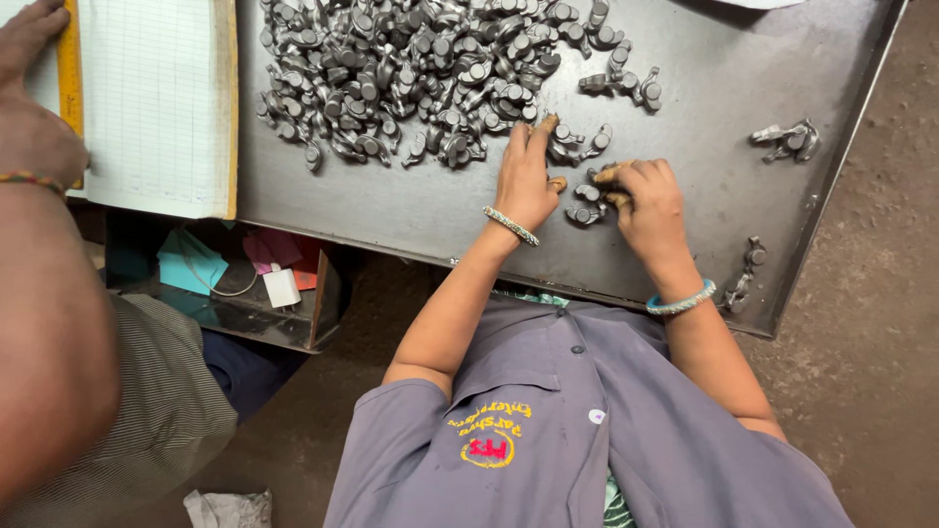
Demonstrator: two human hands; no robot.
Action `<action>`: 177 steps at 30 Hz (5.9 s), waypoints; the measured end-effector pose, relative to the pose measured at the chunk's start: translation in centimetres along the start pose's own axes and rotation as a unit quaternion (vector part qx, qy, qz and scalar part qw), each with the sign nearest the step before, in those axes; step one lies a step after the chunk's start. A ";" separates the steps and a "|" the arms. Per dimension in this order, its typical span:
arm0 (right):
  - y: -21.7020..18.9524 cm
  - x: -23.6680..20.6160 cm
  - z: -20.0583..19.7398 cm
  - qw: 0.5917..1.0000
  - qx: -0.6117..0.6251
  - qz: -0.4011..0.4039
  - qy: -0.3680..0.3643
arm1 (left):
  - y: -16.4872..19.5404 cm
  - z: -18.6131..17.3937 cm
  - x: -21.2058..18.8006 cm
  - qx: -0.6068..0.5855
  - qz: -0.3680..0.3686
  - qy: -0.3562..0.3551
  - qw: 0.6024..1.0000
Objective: The person sorts a pile of small metal castings on a metal table, picking up individual pieces, turning them over in their hands, and placing accepted pieces into a white sack at the edge of the table while spreading the remaining pile. A second person nearby records counts in a notebook with a ruler.
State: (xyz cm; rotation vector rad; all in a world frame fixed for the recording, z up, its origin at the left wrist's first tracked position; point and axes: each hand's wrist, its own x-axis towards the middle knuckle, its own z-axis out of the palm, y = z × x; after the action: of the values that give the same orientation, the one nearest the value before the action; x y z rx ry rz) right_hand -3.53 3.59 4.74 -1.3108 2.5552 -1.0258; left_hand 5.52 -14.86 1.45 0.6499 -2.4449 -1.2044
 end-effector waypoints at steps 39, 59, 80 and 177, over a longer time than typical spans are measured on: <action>1.5 3.5 0.2 0.981 0.149 0.125 -0.004 | -0.3 -1.0 -0.7 -0.020 0.019 -0.044 0.999; 8.5 -3.1 0.8 0.553 0.766 0.324 -0.045 | 0.2 -1.3 -0.5 -0.028 0.003 -0.052 0.998; 5.2 -0.7 -1.2 0.661 0.661 0.296 -0.197 | -0.1 -1.1 -0.5 -0.032 0.012 -0.045 0.998; -3.3 1.9 -0.4 0.997 0.026 0.041 -0.060 | 3.9 -2.2 -5.1 0.085 -0.012 -0.093 0.992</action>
State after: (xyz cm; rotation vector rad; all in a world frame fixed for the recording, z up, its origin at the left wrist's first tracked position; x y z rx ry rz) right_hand -2.63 1.01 7.48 -1.2048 2.4564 -0.9613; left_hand 9.90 -11.46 5.39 0.6393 -2.7254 -1.1195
